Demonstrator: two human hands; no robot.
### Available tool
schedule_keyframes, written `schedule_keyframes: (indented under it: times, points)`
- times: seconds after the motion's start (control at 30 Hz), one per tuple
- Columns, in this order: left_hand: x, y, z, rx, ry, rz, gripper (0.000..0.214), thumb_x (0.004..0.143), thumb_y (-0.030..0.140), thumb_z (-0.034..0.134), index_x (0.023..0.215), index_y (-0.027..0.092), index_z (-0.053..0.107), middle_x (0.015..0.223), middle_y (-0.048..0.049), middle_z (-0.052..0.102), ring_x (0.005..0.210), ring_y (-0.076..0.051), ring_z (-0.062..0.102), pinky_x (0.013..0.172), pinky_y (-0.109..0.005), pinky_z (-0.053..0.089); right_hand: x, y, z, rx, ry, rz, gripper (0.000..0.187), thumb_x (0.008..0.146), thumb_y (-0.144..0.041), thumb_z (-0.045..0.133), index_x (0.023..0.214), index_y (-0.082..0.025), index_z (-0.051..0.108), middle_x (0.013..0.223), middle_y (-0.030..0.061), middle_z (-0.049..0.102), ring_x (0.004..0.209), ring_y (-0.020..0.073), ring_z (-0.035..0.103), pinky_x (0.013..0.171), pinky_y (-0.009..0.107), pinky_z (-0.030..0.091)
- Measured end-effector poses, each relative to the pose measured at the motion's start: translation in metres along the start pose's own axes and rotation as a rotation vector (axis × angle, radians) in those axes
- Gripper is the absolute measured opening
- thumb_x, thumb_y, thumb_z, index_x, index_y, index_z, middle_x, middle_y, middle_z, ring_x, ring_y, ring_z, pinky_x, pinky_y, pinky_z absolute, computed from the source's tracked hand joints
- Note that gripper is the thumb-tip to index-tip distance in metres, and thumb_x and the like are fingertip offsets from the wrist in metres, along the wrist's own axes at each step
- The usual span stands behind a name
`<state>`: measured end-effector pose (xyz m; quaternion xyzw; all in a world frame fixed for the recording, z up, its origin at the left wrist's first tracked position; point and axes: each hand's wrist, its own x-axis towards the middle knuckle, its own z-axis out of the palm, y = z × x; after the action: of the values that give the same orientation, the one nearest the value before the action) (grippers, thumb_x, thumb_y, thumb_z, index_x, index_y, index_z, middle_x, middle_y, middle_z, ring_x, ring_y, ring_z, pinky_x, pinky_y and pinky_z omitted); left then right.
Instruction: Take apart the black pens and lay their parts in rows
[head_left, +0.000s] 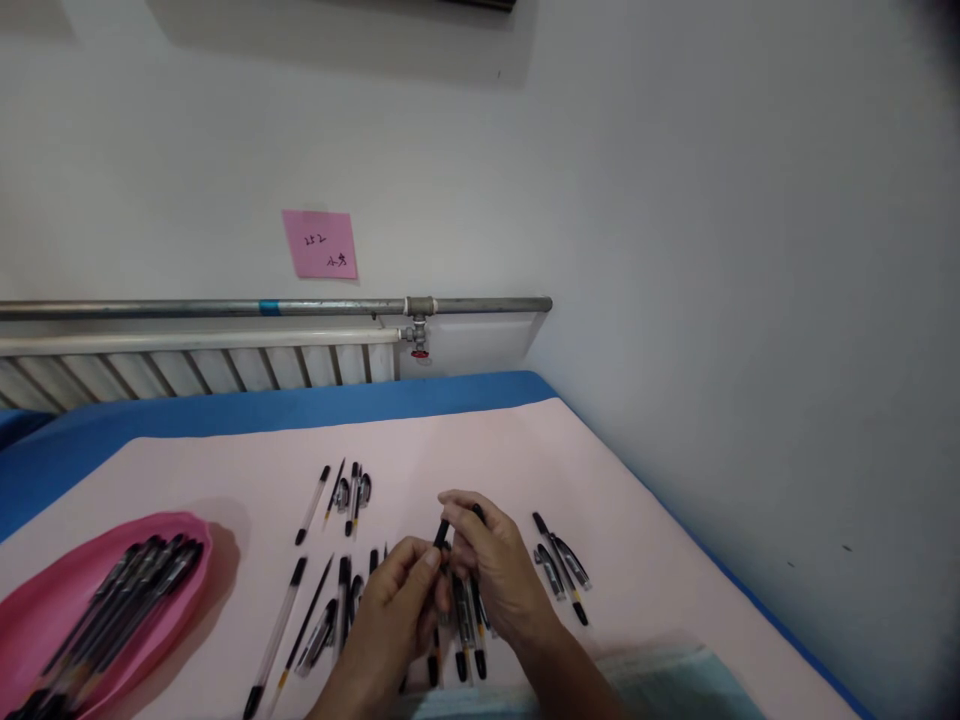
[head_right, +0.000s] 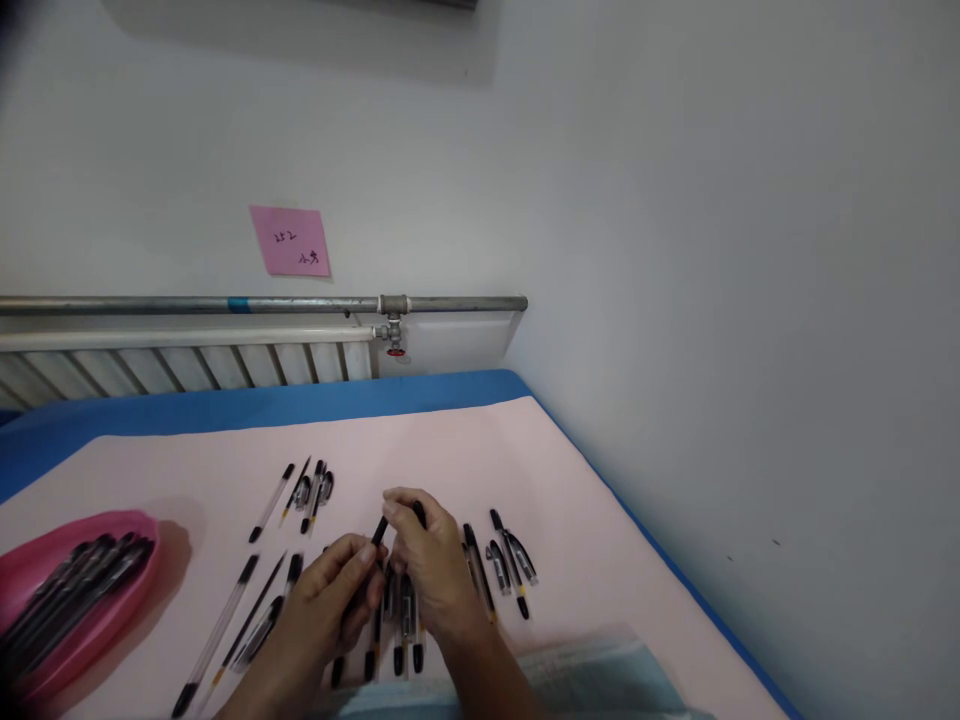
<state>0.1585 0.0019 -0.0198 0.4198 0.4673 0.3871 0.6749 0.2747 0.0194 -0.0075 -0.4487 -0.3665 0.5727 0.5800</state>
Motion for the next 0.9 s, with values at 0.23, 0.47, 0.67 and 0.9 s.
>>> schedule_keyframes:
  times: [0.23, 0.47, 0.67, 0.9]
  points:
    - [0.0022, -0.0005, -0.0001, 0.019, -0.026, 0.023, 0.041, 0.073, 0.059, 0.053, 0.067, 0.019, 0.044, 0.048, 0.0093, 0.044, 0.033, -0.001, 0.025, 0.035, -0.015, 0.013, -0.0001, -0.0017, 0.0008, 0.033, -0.003, 0.002, 0.018, 0.070, -0.032, 0.066, 0.068, -0.017, 0.057, 0.055, -0.0069, 0.043, 0.042, 0.0044, 0.030, 0.040, 0.020, 0.027]
    - [-0.0020, 0.0026, 0.0015, 0.020, 0.000, 0.042, 0.040, 0.074, 0.058, 0.054, 0.066, 0.019, 0.045, 0.048, 0.0095, 0.044, 0.034, -0.001, 0.025, 0.036, -0.014, 0.013, -0.0011, 0.0013, 0.0053, 0.057, 0.021, 0.021, 0.018, 0.068, -0.032, 0.068, 0.072, -0.018, 0.058, 0.058, -0.0065, 0.047, 0.041, 0.0040, 0.032, 0.040, 0.020, 0.026]
    - [-0.0012, 0.0031, -0.0010, -0.011, -0.020, 0.019, 0.038, 0.074, 0.055, 0.054, 0.066, 0.019, 0.043, 0.048, 0.0092, 0.044, 0.035, -0.001, 0.025, 0.036, -0.015, 0.013, -0.0010, 0.0014, 0.0047, 0.063, -0.019, 0.000, 0.015, 0.070, -0.031, 0.064, 0.071, -0.016, 0.061, 0.052, -0.0069, 0.042, 0.041, 0.0040, 0.028, 0.040, 0.020, 0.025]
    - [-0.0002, 0.0029, -0.0024, 0.016, -0.035, 0.014, 0.037, 0.075, 0.055, 0.054, 0.069, 0.019, 0.046, 0.048, 0.0094, 0.045, 0.034, -0.001, 0.024, 0.035, -0.015, 0.012, -0.0013, 0.0027, 0.0061, 0.056, 0.063, -0.022, 0.018, 0.068, -0.031, 0.067, 0.069, -0.018, 0.056, 0.051, -0.0080, 0.041, 0.039, 0.0043, 0.030, 0.039, 0.020, 0.025]
